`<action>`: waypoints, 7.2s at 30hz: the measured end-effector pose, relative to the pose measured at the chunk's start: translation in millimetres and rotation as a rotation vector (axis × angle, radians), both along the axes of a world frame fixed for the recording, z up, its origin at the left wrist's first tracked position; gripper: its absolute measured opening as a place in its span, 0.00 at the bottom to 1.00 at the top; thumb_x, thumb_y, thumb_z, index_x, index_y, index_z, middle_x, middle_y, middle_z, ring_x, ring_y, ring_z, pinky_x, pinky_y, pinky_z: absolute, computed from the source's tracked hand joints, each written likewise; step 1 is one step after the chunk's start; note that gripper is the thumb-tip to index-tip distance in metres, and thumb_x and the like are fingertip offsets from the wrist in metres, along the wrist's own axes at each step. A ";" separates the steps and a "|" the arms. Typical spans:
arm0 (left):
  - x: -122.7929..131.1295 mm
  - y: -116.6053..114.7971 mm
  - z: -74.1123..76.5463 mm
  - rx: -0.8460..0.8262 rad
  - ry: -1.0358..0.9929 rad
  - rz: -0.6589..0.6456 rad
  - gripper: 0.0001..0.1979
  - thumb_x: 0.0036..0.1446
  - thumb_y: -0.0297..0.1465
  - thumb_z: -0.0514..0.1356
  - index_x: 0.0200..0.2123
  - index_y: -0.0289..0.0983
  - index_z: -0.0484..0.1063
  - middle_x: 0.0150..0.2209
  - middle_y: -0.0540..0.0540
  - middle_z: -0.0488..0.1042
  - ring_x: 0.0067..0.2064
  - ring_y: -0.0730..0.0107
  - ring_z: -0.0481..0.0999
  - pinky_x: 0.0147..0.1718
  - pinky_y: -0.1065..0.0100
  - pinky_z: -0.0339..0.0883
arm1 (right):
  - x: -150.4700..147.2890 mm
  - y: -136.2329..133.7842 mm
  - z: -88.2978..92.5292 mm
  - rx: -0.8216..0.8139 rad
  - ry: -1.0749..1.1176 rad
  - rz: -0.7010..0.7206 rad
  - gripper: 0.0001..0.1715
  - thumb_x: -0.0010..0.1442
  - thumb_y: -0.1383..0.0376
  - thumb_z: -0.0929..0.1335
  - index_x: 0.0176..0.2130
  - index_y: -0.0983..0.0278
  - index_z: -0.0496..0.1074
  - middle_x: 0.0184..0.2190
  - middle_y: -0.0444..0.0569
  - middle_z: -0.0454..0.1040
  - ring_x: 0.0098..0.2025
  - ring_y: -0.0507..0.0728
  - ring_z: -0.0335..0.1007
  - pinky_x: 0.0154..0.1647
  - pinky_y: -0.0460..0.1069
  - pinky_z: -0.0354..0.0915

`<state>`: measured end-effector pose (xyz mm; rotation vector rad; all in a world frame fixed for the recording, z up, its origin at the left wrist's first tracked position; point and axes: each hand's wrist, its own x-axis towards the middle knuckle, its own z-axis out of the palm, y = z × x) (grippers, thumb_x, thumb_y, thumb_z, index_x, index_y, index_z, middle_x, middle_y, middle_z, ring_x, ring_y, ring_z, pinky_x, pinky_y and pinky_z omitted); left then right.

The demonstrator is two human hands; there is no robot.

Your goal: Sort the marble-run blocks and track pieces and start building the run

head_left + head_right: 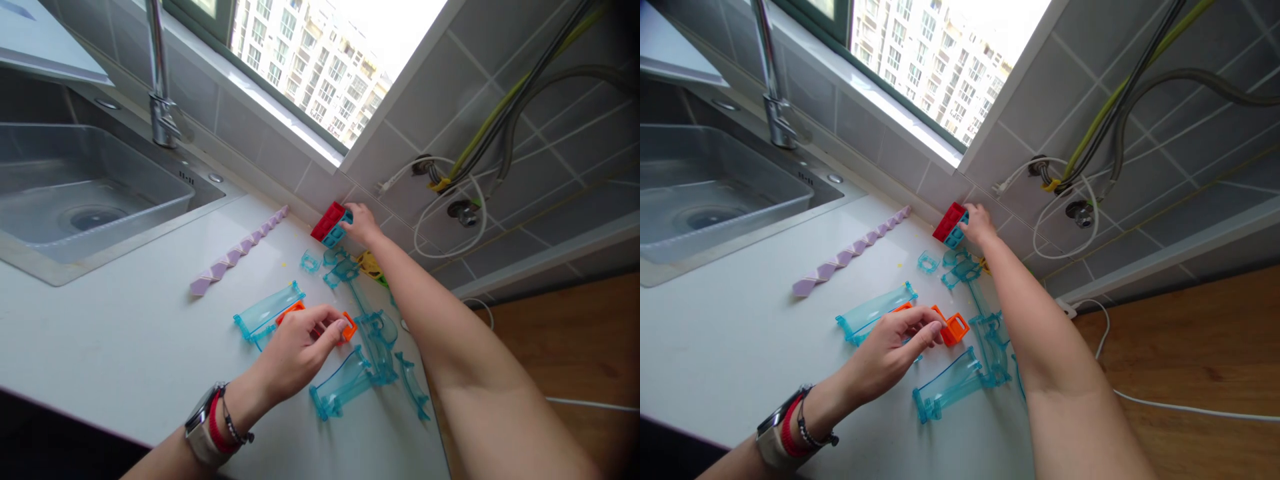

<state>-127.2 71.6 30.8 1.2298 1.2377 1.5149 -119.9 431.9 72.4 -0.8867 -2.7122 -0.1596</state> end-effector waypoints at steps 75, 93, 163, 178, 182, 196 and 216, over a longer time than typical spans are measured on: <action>1.0 -0.3 -2.7 0.011 0.020 -0.011 0.14 0.69 0.36 0.55 0.38 0.37 0.78 0.33 0.47 0.81 0.32 0.70 0.74 0.31 0.70 0.66 | 115.3 31.8 -26.4 0.169 -0.039 0.012 0.54 0.58 0.58 0.75 0.72 0.68 0.50 0.68 0.69 0.58 0.70 0.72 0.55 0.67 0.66 0.57; 1.6 0.5 -1.6 0.001 0.059 -0.009 0.13 0.70 0.36 0.54 0.39 0.37 0.77 0.33 0.48 0.80 0.33 0.69 0.75 0.33 0.68 0.65 | 41.1 8.2 -42.5 -0.147 0.459 -0.714 0.61 0.48 0.39 0.75 0.65 0.73 0.59 0.57 0.81 0.66 0.57 0.81 0.69 0.56 0.72 0.65; -15.7 10.0 -34.9 0.103 0.767 0.343 0.19 0.58 0.26 0.64 0.52 0.42 0.73 0.59 0.40 0.75 0.60 0.53 0.75 0.58 0.51 0.70 | 179.1 -255.5 -72.6 -0.317 1.027 0.079 0.27 0.62 0.72 0.69 0.58 0.53 0.72 0.58 0.49 0.74 0.61 0.61 0.70 0.61 0.61 0.70; -6.2 5.5 -25.6 0.189 0.347 0.368 0.18 0.60 0.33 0.66 0.53 0.40 0.71 0.60 0.36 0.72 0.62 0.52 0.74 0.55 0.51 0.75 | 174.9 -261.4 -76.5 -0.536 1.170 0.069 0.33 0.61 0.62 0.74 0.63 0.49 0.69 0.56 0.50 0.69 0.57 0.61 0.72 0.56 0.58 0.77; -4.9 5.7 -27.0 0.142 0.348 0.285 0.19 0.59 0.34 0.68 0.53 0.40 0.73 0.58 0.38 0.74 0.60 0.52 0.76 0.53 0.53 0.77 | 174.2 -260.9 -76.3 -0.608 1.225 0.074 0.34 0.59 0.59 0.76 0.62 0.50 0.71 0.54 0.50 0.68 0.57 0.61 0.72 0.55 0.58 0.78; -3.7 5.3 -28.7 0.133 0.388 0.231 0.14 0.58 0.35 0.69 0.46 0.40 0.75 0.59 0.38 0.72 0.58 0.52 0.77 0.49 0.55 0.80 | 173.3 -260.5 -77.2 -0.706 1.267 0.062 0.33 0.56 0.55 0.78 0.59 0.51 0.75 0.49 0.49 0.70 0.53 0.60 0.73 0.51 0.56 0.79; 2.1 2.5 -25.6 0.013 0.266 0.131 0.17 0.66 0.41 0.61 0.53 0.40 0.72 0.48 0.41 0.80 0.48 0.60 0.81 0.43 0.64 0.77 | 171.7 -267.2 -71.7 -1.074 1.226 0.220 0.27 0.69 0.57 0.65 0.66 0.48 0.67 0.56 0.48 0.71 0.52 0.58 0.71 0.48 0.55 0.76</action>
